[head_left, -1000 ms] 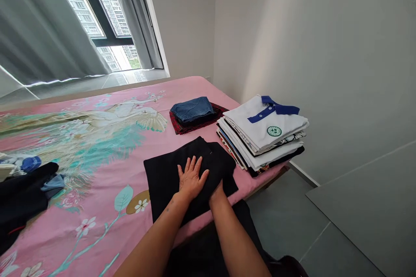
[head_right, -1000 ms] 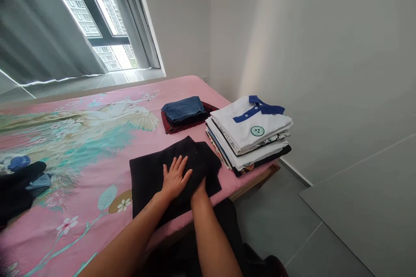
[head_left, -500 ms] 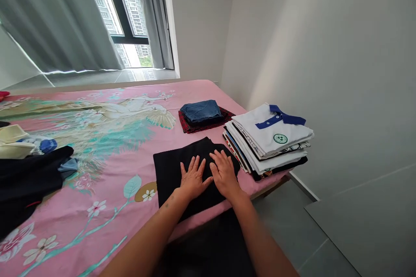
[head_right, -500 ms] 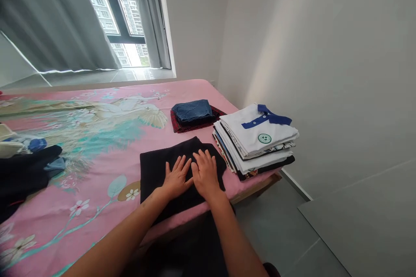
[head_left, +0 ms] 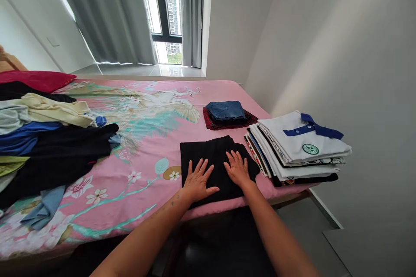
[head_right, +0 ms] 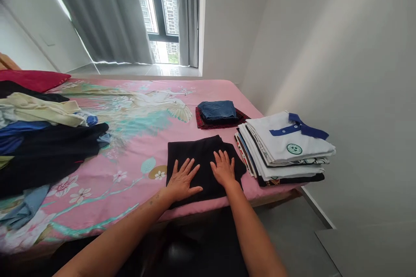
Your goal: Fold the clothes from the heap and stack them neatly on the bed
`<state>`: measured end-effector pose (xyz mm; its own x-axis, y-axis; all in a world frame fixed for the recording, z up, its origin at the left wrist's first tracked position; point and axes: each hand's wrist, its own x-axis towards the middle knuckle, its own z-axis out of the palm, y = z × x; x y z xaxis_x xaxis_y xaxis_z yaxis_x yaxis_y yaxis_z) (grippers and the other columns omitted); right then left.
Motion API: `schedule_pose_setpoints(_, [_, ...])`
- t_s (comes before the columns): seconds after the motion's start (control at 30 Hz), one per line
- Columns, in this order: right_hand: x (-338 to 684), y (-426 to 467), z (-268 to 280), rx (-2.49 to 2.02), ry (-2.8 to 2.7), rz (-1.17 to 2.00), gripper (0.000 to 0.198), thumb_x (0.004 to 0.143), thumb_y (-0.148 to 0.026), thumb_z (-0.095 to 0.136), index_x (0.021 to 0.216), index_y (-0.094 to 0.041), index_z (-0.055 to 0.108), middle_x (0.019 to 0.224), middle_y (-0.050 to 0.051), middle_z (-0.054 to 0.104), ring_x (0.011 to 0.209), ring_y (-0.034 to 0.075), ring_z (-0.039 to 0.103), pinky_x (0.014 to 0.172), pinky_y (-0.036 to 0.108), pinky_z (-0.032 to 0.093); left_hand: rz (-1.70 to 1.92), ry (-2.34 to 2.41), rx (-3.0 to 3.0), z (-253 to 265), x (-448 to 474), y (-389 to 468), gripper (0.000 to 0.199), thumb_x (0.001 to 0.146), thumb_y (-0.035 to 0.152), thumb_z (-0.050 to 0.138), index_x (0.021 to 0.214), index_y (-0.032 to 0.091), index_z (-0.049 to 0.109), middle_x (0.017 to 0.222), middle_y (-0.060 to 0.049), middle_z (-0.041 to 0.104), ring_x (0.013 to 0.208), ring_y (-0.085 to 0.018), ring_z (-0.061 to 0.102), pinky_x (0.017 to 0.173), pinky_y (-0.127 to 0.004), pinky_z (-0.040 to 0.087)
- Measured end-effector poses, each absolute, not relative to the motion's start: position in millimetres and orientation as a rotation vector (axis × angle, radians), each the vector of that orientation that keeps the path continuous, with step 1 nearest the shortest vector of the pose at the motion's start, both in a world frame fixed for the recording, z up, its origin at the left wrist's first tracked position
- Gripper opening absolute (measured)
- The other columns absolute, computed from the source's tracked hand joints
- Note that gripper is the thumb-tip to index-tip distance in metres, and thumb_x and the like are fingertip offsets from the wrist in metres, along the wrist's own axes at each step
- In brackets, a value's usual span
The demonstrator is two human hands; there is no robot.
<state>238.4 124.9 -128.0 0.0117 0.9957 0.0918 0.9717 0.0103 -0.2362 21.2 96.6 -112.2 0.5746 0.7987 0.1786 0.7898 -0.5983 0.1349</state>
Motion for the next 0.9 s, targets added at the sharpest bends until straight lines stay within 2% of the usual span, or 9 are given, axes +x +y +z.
schedule_pose_setpoints(0.13, [238,124,-129,-2.08,-2.056,0.133,0.052,0.094,-0.045,0.029,0.144,-0.028,0.027,0.151,0.001,0.022,0.14,0.022,0.009,0.11,0.056,0.01,0.376,1.401,2.713,-117,-6,68,0.078,0.079,0.068,0.042,0.144,0.028,0.027,0.153,-0.009,0.017,0.141,-0.031,0.013,0.108,-0.062,-0.005])
schedule_pose_setpoints(0.3, [230,123,-119,-2.122,-2.08,0.115,0.052,0.094,-0.044,0.03,0.143,-0.025,0.03,0.151,0.005,0.022,0.14,0.026,0.01,0.107,0.063,0.008,0.439,1.492,2.585,-129,-41,32,0.068,0.087,0.057,0.041,0.145,0.029,0.023,0.155,-0.008,0.009,0.141,-0.03,0.01,0.11,-0.057,0.014])
schedule_pose_setpoints(0.43, [189,118,-95,-1.828,-2.242,-0.012,0.05,0.096,-0.039,0.026,0.142,-0.021,0.031,0.15,0.006,0.025,0.141,0.021,0.011,0.11,0.057,0.004,0.55,1.545,2.581,-131,-52,13,0.06,0.09,0.044,0.043,0.145,0.029,0.024,0.155,-0.008,0.006,0.142,-0.029,0.008,0.111,-0.052,0.019])
schedule_pose_setpoints(0.53, [144,123,-86,-1.455,-2.472,0.059,0.05,0.096,-0.04,0.023,0.143,-0.025,0.029,0.151,0.002,0.025,0.141,0.016,0.011,0.113,0.047,0.007,0.529,1.484,2.657,-131,-54,5,0.06,0.09,0.039,0.044,0.145,0.031,0.022,0.155,-0.006,0.011,0.141,-0.03,0.011,0.11,-0.057,0.016])
schedule_pose_setpoints(0.6, [118,134,-89,-1.336,-2.588,0.144,0.05,0.096,-0.042,0.021,0.143,-0.027,0.029,0.151,0.0,0.024,0.141,0.015,0.01,0.113,0.045,0.005,0.494,1.444,2.688,-132,-55,1,0.06,0.09,0.037,0.044,0.145,0.031,0.022,0.153,-0.005,0.017,0.141,-0.03,0.013,0.109,-0.06,0.015])
schedule_pose_setpoints(0.77, [74,175,-103,-1.414,-2.762,0.435,0.054,0.095,-0.049,0.02,0.143,-0.027,0.028,0.152,0.0,0.022,0.141,0.017,0.008,0.112,0.051,-0.002,0.533,1.472,2.622,-136,-58,-13,0.065,0.086,0.039,0.049,0.145,0.029,0.023,0.152,-0.006,0.023,0.139,-0.031,0.019,0.109,-0.058,0.02])
schedule_pose_setpoints(0.9, [62,205,-101,-1.44,-2.782,0.493,0.052,0.094,-0.048,0.023,0.141,-0.029,0.033,0.151,0.0,0.022,0.141,0.018,0.01,0.11,0.055,-0.002,0.672,1.622,2.349,-136,-53,-22,0.058,0.086,0.036,0.049,0.142,0.029,0.034,0.15,-0.009,0.026,0.135,-0.028,0.031,0.107,-0.052,0.028])
